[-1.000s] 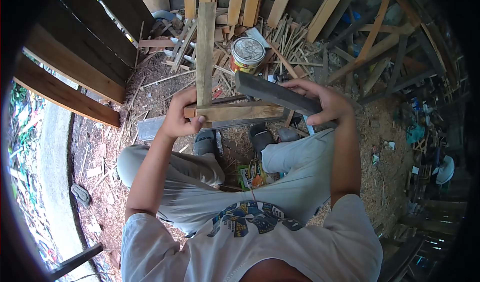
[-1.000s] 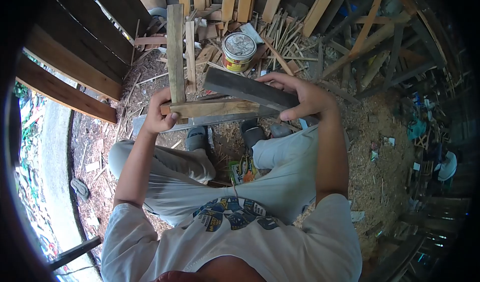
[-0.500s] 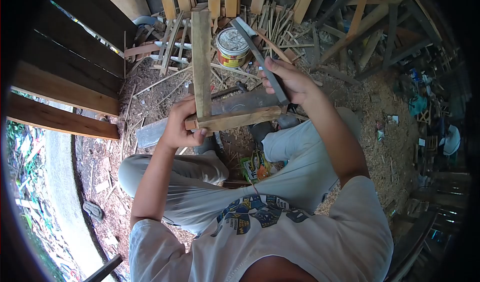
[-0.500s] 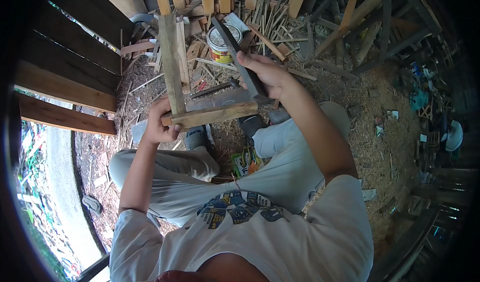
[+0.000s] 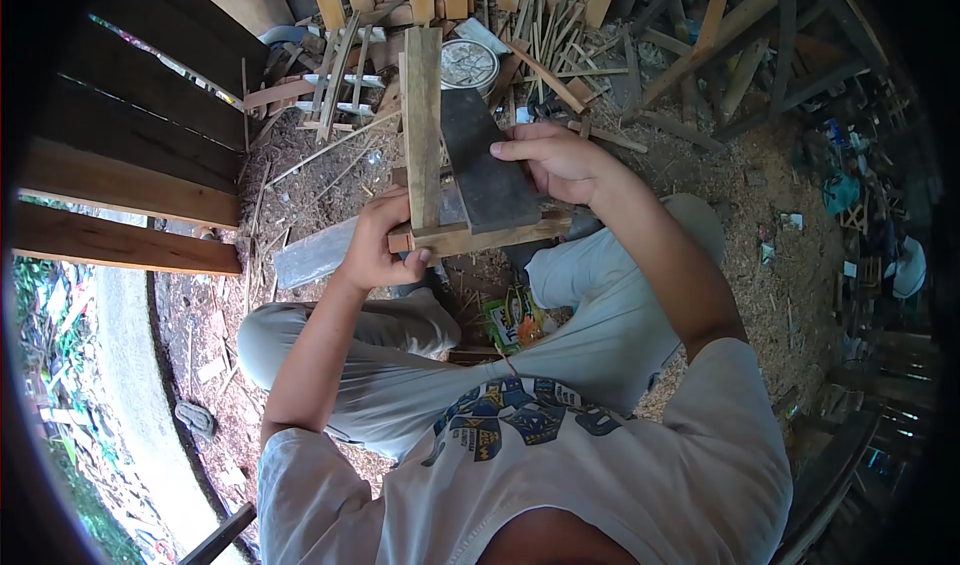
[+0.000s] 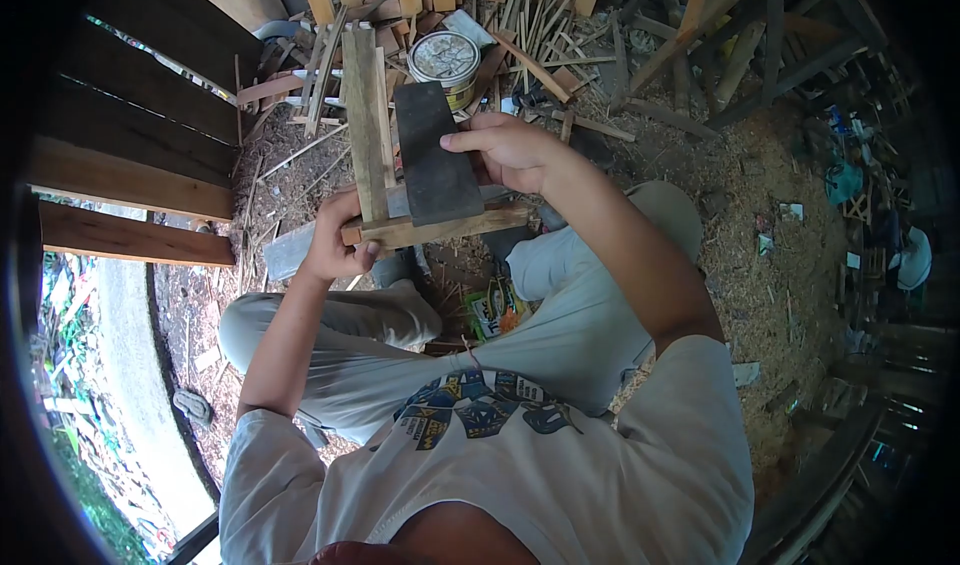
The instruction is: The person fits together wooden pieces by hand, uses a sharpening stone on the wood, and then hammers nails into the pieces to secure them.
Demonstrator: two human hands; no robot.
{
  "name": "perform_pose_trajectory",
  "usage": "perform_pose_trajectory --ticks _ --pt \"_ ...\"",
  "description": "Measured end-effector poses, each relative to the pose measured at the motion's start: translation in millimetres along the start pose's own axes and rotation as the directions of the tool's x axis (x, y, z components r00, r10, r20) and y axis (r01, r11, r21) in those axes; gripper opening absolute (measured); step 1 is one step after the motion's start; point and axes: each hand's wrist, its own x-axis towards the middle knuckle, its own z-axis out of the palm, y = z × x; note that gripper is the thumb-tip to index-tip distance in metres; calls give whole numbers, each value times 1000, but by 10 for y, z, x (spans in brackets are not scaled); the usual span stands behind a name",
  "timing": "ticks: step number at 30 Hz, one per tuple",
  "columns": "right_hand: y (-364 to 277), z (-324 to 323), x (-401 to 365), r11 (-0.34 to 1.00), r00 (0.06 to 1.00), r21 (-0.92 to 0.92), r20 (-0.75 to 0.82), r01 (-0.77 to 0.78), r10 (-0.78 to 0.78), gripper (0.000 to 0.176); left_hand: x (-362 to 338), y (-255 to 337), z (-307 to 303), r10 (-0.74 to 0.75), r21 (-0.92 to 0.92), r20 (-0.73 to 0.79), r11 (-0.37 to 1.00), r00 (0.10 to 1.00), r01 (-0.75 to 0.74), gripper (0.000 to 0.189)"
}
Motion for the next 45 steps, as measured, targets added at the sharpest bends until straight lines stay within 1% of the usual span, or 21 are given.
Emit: perform_pose_trajectory --ticks 1,3,5,10,12,13,14,15,16,18,21,23,27,28,30,32,33,35,42,44,45 --pt "3 -6 7 1000 1000 1 2 1 -1 31 15 10 9 18 -2 2 1000 1000 -18 46" --pt "13 9 4 999 998 23 57 -33 32 30 17 39 22 33 -3 7 999 999 -33 46" --pt "8 49 -25 999 997 16 65 -39 38 28 11 69 29 -36 -29 38 999 999 37 45" --pt "1 87 -58 999 997 3 57 -49 49 26 6 87 42 -29 -31 37 999 999 30 43" --pt "10 84 -40 998 994 -9 92 -64 65 26 3 82 58 -36 -39 39 999 999 38 42" --pt "21 65 -22 998 994 -8 92 -64 64 26 6 76 81 -22 -34 9 999 1000 23 44" --pt "41 36 1 997 992 -2 101 -76 76 30 8 77 99 -8 -30 -21 1000 1000 8 46" --pt "41 41 1 996 990 4 110 -88 87 34 8 83 111 -9 -30 -20 1000 1000 8 46" --pt "43 48 -7 996 990 5 109 -88 87 34 6 90 122 -6 -40 -40 999 999 5 46" --pt "38 85 -27 995 986 -5 137 -97 96 26 5 97 123 -3 -49 -60 999 998 0 47" --pt "76 104 -1 995 988 19 115 -102 99 26 -17 99 102 -17 -63 -59 998 998 13 47" --pt "122 78 40 995 988 25 119 -101 97 27 -38 101 63 -75 -116 -5 990 997 74 42" --pt "100 140 0 995 987 27 133 -96 91 29 -36 100 51 -79 -116 -5 990 997 78 41" --pt "102 132 0 995 987 29 132 -96 91 29 -40 90 51 -57 -105 -6 993 998 56 41" --pt "97 119 -3 991 984 -26 119 -129 131 28 -33 90 65 -35 -94 -7 995 999 35 40" --pt "92 143 -17 987 984 -46 86 -151 155 26 -5 110 92 60 -52 -57 997 997 -63 45" --pt "92 153 -27 982 982 -66 55 -175 178 24 -2 115 97 61 -54 -55 996 997 -64 45" --pt "102 132 -25 983 983 -57 53 -172 175 23 -3 121 105 94 -38 -36 995 995 -96 44" --pt "92 141 -18 985 984 -41 54 -170 172 23 -26 146 99 59 -65 -43 996 997 -62 42" --pt "94 141 -13 985 984 -45 52 -169 172 23 -47 156 78 -8 -90 6 996 1000 9 40" --pt "97 143 -10 985 984 -49 50 -168 171 23 -45 146 87 -9 -90 5 996 1000 9 40"
